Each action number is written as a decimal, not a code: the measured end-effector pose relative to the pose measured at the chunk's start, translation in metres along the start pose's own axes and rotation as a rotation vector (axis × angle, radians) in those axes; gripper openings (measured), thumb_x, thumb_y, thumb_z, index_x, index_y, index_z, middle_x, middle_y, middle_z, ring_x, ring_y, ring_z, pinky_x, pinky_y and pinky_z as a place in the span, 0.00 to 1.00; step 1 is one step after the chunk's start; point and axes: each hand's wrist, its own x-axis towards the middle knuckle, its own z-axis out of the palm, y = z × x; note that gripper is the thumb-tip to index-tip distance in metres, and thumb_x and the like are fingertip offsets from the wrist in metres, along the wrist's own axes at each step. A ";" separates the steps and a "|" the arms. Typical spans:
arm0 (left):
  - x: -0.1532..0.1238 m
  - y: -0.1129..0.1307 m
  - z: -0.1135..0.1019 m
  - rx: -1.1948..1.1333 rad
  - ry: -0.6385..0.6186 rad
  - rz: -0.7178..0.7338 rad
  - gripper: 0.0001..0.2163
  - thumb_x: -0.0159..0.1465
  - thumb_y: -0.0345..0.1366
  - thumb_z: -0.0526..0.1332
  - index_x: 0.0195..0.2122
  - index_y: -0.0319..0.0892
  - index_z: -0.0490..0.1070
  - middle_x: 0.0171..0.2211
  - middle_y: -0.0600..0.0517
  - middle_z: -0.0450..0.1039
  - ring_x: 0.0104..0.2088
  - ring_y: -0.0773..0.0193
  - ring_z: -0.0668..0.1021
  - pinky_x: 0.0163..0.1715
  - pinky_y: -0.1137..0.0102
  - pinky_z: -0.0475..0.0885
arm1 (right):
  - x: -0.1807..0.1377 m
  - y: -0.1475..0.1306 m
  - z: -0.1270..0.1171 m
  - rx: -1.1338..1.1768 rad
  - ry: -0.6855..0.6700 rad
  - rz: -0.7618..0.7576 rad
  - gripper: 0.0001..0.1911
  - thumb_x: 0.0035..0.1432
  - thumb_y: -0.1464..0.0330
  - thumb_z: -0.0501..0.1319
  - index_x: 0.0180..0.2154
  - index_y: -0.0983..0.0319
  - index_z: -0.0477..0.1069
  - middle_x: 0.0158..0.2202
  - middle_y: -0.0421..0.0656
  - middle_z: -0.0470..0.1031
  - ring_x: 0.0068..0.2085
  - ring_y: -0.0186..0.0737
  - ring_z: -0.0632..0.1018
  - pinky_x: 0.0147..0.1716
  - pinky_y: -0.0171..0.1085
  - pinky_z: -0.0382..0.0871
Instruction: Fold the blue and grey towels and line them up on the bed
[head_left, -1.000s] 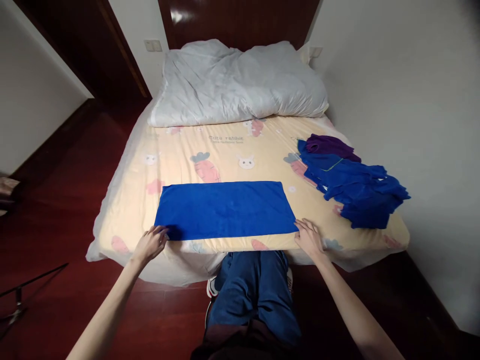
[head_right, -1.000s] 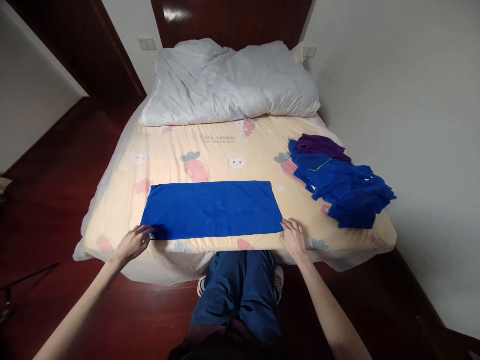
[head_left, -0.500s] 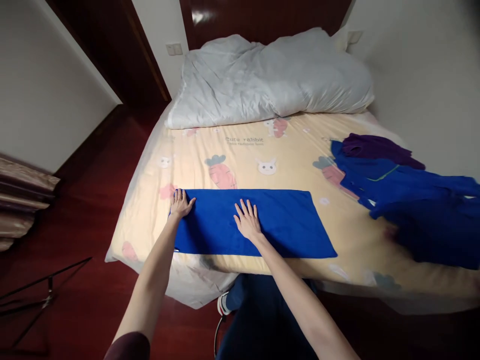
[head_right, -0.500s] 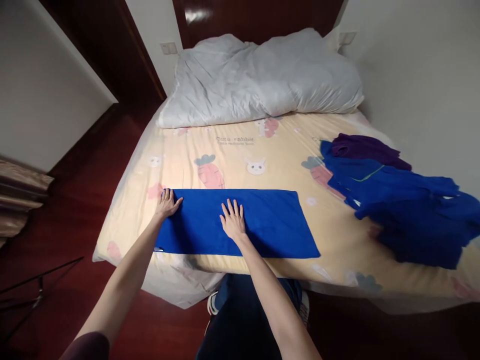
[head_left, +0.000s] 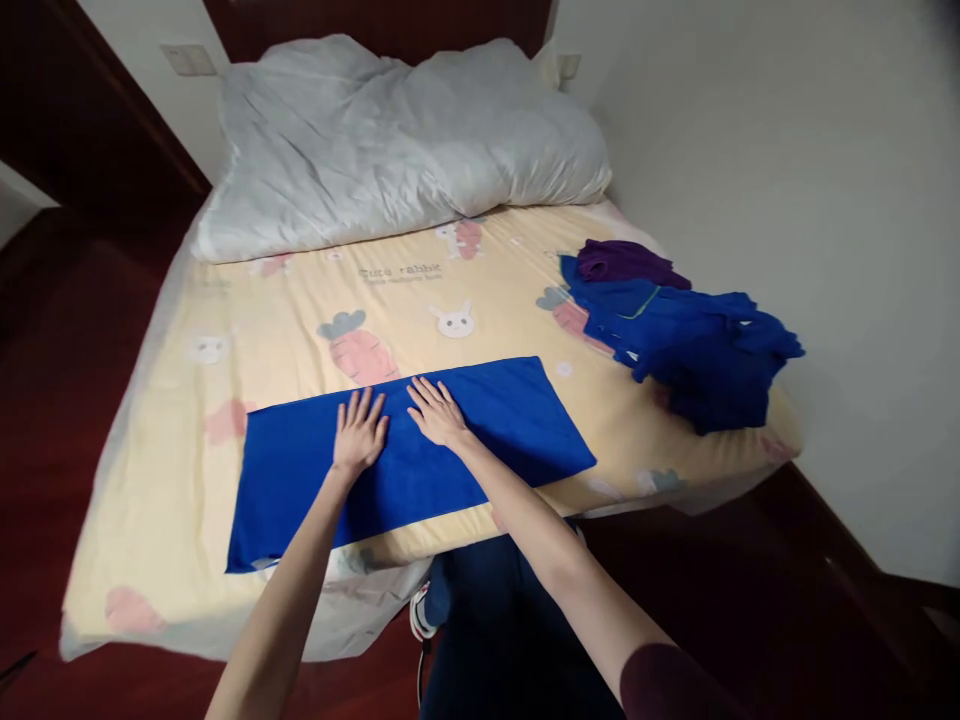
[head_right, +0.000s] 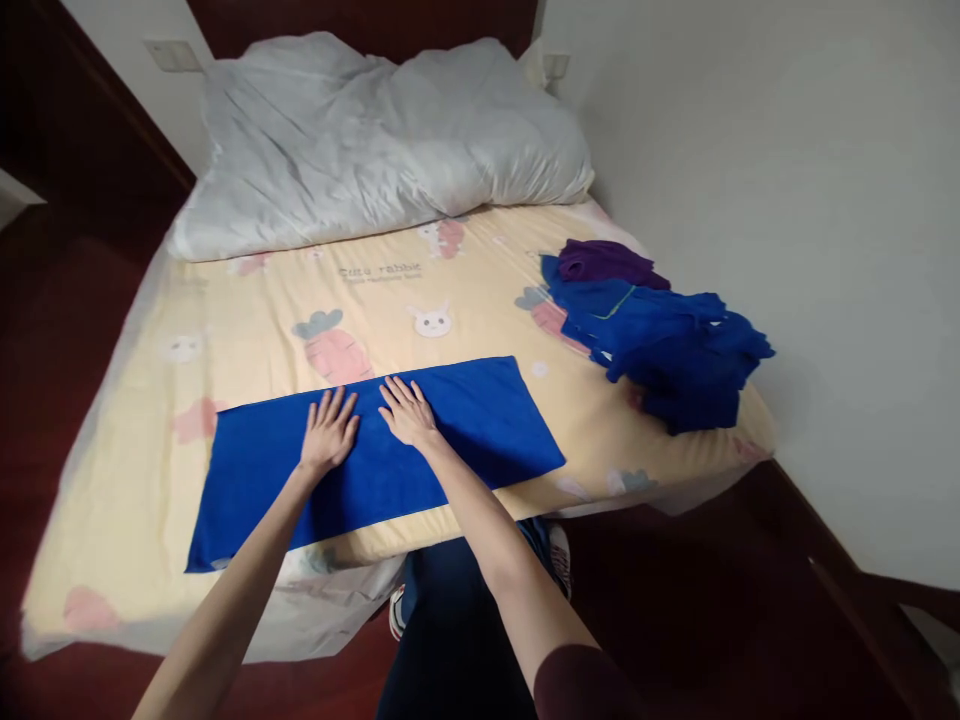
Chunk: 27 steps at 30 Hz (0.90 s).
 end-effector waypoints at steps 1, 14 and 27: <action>-0.001 -0.010 0.000 -0.002 0.026 -0.048 0.28 0.73 0.47 0.43 0.71 0.41 0.56 0.74 0.45 0.48 0.74 0.47 0.49 0.71 0.46 0.45 | -0.004 0.018 -0.005 -0.004 0.015 0.024 0.30 0.74 0.58 0.45 0.71 0.63 0.53 0.74 0.45 0.48 0.74 0.41 0.50 0.73 0.50 0.38; 0.001 -0.124 -0.033 0.043 0.047 -0.467 0.31 0.73 0.50 0.47 0.71 0.36 0.53 0.74 0.39 0.44 0.71 0.32 0.51 0.67 0.37 0.51 | -0.049 0.199 -0.066 -0.135 0.026 0.441 0.36 0.74 0.56 0.37 0.73 0.72 0.44 0.76 0.49 0.40 0.75 0.40 0.44 0.73 0.45 0.34; -0.044 0.045 -0.021 -0.044 0.080 -0.083 0.29 0.73 0.41 0.44 0.72 0.32 0.50 0.74 0.37 0.40 0.74 0.46 0.42 0.71 0.46 0.44 | -0.049 -0.019 -0.027 -0.029 0.111 0.029 0.32 0.73 0.63 0.45 0.72 0.72 0.49 0.75 0.51 0.42 0.75 0.47 0.40 0.73 0.55 0.32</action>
